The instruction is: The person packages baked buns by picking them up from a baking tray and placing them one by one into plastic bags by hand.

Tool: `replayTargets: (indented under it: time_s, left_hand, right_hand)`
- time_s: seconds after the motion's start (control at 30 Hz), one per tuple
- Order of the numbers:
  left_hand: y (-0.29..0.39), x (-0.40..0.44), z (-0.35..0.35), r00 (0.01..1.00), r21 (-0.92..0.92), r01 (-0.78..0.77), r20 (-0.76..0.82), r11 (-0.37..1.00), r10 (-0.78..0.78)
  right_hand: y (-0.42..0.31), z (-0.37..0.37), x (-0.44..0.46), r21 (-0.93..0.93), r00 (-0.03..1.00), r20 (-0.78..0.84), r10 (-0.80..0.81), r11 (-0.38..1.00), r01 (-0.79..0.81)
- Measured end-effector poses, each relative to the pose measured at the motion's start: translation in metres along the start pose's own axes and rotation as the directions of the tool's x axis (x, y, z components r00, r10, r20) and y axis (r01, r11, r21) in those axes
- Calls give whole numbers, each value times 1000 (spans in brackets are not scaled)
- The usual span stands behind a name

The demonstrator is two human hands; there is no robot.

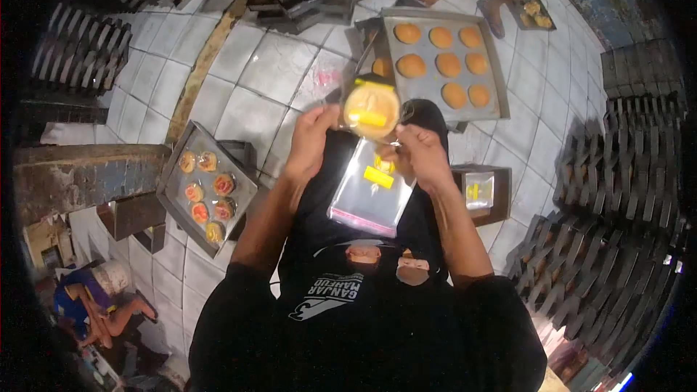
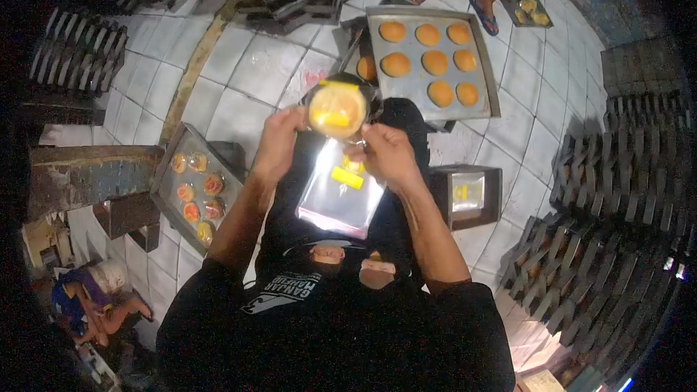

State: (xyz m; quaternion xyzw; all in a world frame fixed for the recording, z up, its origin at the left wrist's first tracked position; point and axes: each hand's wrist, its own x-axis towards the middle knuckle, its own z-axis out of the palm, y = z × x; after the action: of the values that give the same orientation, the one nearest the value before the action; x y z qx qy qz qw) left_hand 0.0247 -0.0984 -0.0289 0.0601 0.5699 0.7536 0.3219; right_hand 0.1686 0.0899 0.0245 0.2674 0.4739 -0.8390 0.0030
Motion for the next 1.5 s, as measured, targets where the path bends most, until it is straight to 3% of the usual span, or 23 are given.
replayTargets:
  time_s: [0.13, 0.2, 0.27, 0.33, 0.37, 0.4, 0.47, 0.6, 0.67, 0.73, 0.77, 0.8, 0.87, 0.97, 1.0, 1.03, 1.07, 1.1, 1.2, 1.27, 1.33, 1.4, 1.5]
  left_hand:
    - [30, 14, 36, 985, -364, -20, 153, 931, 81]
    - [55, 6, 59, 973, 111, -212, 113, 971, 200]
    - [45, -11, 50, 970, 357, -220, 182, 908, 163]
    - [43, -41, 45, 934, 541, -342, 283, 769, 216]
    - [44, -55, 44, 889, 734, -457, 369, 502, 270]
    - [44, -66, 42, 842, 840, -516, 461, 169, 282]
    - [42, -77, 35, 838, 850, -505, 440, 150, 323]
    - [28, -73, 29, 744, 784, -620, 602, -35, 288]
    - [24, -70, 31, 388, 506, -853, 779, -129, 492]
    - [40, -89, 49, 662, 646, -738, 634, 197, 401]
    - [43, -92, 52, 848, 570, -513, 454, 642, 274]
    - [54, -90, 51, 894, 557, -302, 446, 774, 28]
    - [65, -88, 51, 885, 565, -50, 408, 824, -226]
    - [72, -91, 58, 876, 686, 232, 160, 689, -454]
    - [74, -93, 65, 863, 690, 320, 69, 649, -500]
    - [66, -94, 62, 955, 821, -215, 290, 529, -62]
    - [58, -94, 57, 762, 760, -634, 580, 147, 289]
    - [49, -93, 49, 763, 779, -624, 595, 53, 252]
    - [32, -94, 42, 833, 844, -469, 521, -262, 188]
    - [39, -93, 47, 886, 894, -381, 426, -237, 184]
    - [73, -98, 70, 820, 734, -530, 317, 423, 478]
    - [91, -96, 77, 935, 523, -177, 354, 834, -24]
    - [87, -65, 58, 785, 575, -132, 558, 808, -269]
  right_hand:
    - [-24, -8, -7, -146, 943, -161, -291, 952, 268]
    - [-45, -33, -10, -768, 817, -109, -566, 570, 292]
    - [-50, -46, -8, -881, 699, -36, -714, 353, 315]
    - [-14, -95, 3, -938, 640, 280, -716, -345, 25]
    - [4, -105, -11, -975, 804, 99, -586, -218, -39]
    - [7, -99, -23, -974, 807, 119, -578, -224, -17]
    - [2, -76, -49, -966, 932, -152, -330, 249, -69]
    - [-19, -27, -89, -886, 772, 231, -593, 199, 418]
    - [-44, -10, -97, -841, 779, 342, -526, 198, 503]
    - [-40, -19, -100, -862, 766, 385, -515, 97, 498]
    - [-54, -14, -106, -837, 783, 384, -488, 175, 519]
    - [-64, -12, -109, -806, 801, 389, -455, 252, 535]
    - [-67, -11, -98, -775, 732, 414, -541, 213, 596]
    - [-59, -16, -89, -645, 955, 10, -295, 728, 231]
    - [-54, -24, -84, -643, 956, 34, -291, 726, 244]
    - [-47, -32, -78, -673, 970, 35, -239, 712, 200]
    - [-45, -33, -73, -702, 981, 27, -190, 695, 154]
    - [-46, -32, -70, -858, 927, 102, -361, 439, 266]
    - [-37, -56, -56, -919, 732, 185, -655, 148, 365]
    - [-60, -44, -68, -910, 782, 46, -622, 296, 289]
    - [-76, -34, -85, -530, 951, -28, -307, 811, 246]
    - [-85, -27, -83, -383, 873, 240, -424, 785, 486]
    - [-96, -79, -33, -306, 862, 406, -303, 844, 440]
